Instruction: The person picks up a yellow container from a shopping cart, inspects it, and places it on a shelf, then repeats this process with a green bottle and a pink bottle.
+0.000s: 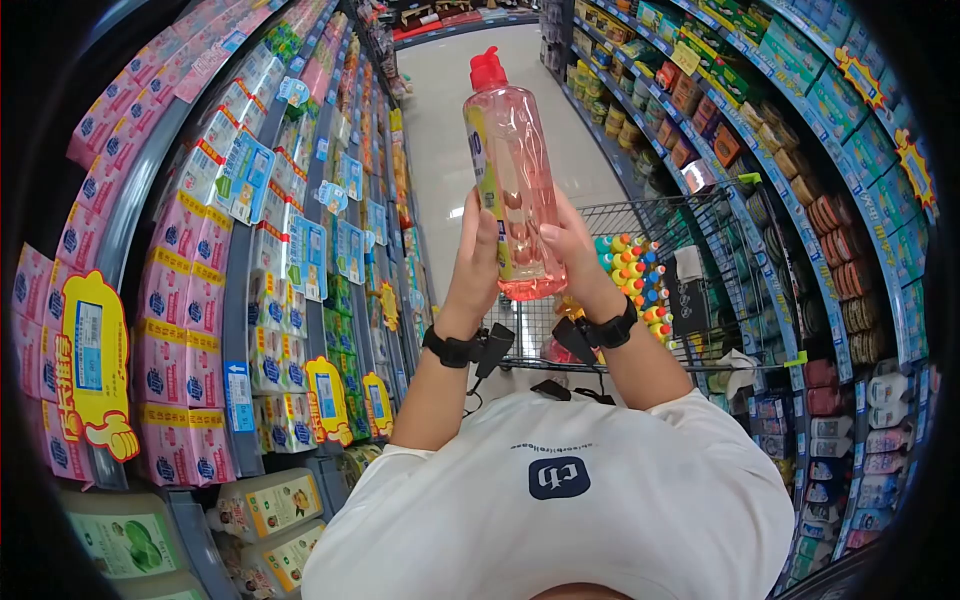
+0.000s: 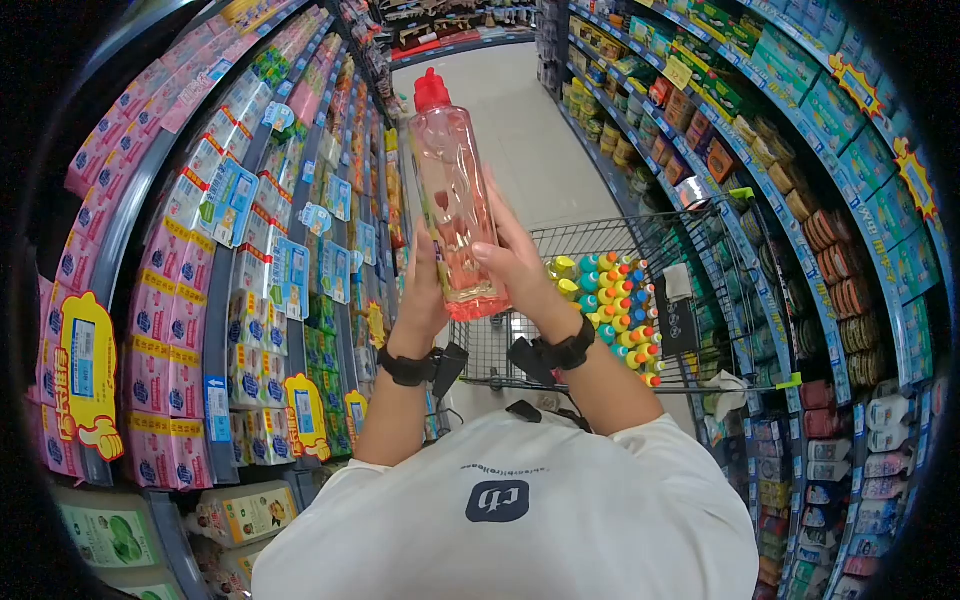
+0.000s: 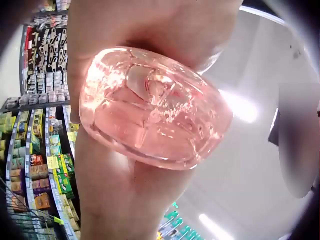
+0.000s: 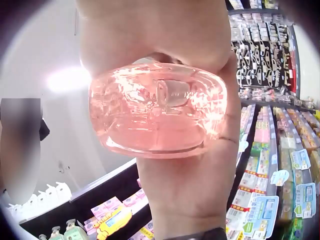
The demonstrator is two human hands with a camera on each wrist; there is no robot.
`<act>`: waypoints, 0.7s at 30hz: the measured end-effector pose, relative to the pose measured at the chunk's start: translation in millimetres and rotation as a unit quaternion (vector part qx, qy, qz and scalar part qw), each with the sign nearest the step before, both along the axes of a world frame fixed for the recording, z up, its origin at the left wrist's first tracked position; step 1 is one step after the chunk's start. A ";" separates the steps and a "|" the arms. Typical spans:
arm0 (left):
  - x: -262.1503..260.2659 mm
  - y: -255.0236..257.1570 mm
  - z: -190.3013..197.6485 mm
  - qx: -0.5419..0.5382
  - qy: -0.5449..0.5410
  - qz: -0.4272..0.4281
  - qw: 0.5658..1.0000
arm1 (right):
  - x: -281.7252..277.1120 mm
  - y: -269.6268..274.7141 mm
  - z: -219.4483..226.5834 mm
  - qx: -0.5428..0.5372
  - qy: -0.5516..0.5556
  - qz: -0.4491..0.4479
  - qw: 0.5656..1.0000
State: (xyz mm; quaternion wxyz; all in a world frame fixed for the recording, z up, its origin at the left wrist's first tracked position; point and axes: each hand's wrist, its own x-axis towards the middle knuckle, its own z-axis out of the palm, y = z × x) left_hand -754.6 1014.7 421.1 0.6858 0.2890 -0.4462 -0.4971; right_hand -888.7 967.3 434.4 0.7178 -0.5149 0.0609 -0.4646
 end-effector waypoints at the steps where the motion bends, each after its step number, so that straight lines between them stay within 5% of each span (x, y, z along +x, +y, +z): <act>1: 1.9 1.0 1.8 0.004 -0.029 0.014 0.999 | -3.2 -4.7 -6.1 -0.001 0.000 -0.001 1.000; 3: 3.6 0.8 6.1 0.007 -0.057 0.030 0.998 | -7.7 -9.5 -8.9 -0.057 0.083 -0.023 0.995; 6: 3.2 -2.5 14.3 -0.019 -0.134 0.102 0.986 | -2.1 1.3 5.3 -0.013 0.051 -0.090 0.995; 8: -1.6 -4.1 18.2 -0.059 -0.216 0.212 0.951 | 5.9 -1.7 1.6 0.010 0.049 -0.118 0.992; 10: 1.1 -1.7 17.8 -0.036 -0.179 0.187 0.965 | 6.5 -4.8 -2.2 0.033 0.045 -0.148 0.987; 12: 7.8 -1.6 18.8 -0.013 -0.139 0.163 0.977 | -0.7 -7.8 -4.1 0.162 -0.002 -0.087 0.983; 15: 13.7 0.0 18.4 0.015 -0.137 0.135 0.981 | -10.3 -7.5 1.3 0.189 -0.003 -0.032 0.981; 21: 1.9 -1.4 11.0 -0.019 -0.099 0.161 0.982 | -8.0 -9.4 0.8 0.136 -0.008 -0.063 0.989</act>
